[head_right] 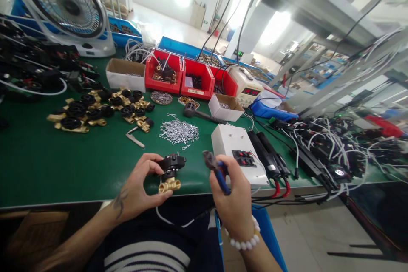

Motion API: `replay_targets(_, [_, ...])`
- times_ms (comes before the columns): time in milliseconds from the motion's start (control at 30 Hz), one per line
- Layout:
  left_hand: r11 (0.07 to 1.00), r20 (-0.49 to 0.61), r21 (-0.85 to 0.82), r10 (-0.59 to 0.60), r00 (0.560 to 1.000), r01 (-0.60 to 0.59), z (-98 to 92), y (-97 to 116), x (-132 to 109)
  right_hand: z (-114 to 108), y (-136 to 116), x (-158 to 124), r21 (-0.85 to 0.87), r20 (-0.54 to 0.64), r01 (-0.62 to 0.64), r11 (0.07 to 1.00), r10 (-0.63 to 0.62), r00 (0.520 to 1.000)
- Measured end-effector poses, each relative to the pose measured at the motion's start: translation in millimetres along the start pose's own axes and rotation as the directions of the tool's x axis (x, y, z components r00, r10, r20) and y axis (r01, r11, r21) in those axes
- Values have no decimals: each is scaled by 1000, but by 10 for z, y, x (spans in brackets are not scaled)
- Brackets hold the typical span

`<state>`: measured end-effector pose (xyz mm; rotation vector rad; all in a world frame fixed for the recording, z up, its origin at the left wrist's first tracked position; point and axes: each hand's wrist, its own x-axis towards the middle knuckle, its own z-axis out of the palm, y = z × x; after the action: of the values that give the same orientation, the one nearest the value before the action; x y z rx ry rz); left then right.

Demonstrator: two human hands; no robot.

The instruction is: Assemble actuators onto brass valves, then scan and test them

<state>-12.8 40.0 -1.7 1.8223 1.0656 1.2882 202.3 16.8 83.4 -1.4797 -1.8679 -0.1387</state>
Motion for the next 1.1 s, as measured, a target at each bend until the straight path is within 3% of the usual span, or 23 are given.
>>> replay_targets(67, [1000,2,1,8,1000,-8,3,0,9,44,-7,-41,-47,11,26,999,-25,1000])
replay_targets(167, [1000,-11,8,21,1000,-21,4,2,17,121,-21,-75,-123,338,144,982,-95,936])
replay_targets(200, [1000,-15,10,21,1000,-20,3,4,17,124,-28,-67,-125,394,156,980,-95,914])
replay_targets(267, [1000,-16,14,12,1000,-12,1,9,14,89,-46,-36,-72,342,112,991,-81,936])
replay_targets(333, [1000,-11,21,4,1000,-3,1,13,9,42,-63,-21,20,174,38,999,-41,984])
replay_targets(400, [1000,-7,27,5,1000,-5,2,13,5,33,-73,-50,75,15,-16,997,14,1000])
replay_targets(467, [999,-3,33,12,1000,-12,4,7,3,68,-74,-104,17,129,-46,999,43,991])
replay_targets(567, [999,-2,52,-2,1000,2,4,-2,-3,105,-70,-133,-90,474,-44,995,81,877])
replay_targets(600, [998,3,59,-9,1000,9,3,-3,-5,94,-72,-119,-74,497,-69,995,97,862])
replay_targets(700, [997,19,80,-13,1000,11,-2,3,-10,19,-91,-51,151,418,-215,965,135,898])
replay_targets(800, [997,36,79,-16,999,14,-3,17,-7,23,-115,-34,384,499,-300,874,77,863])
replay_targets(933, [999,44,36,-9,999,7,-7,33,3,203,-114,-89,417,629,-286,863,-47,776])
replay_targets(1100, [1000,49,-5,-1,999,2,1,13,-18,328,-80,-88,431,663,-295,852,-78,745])
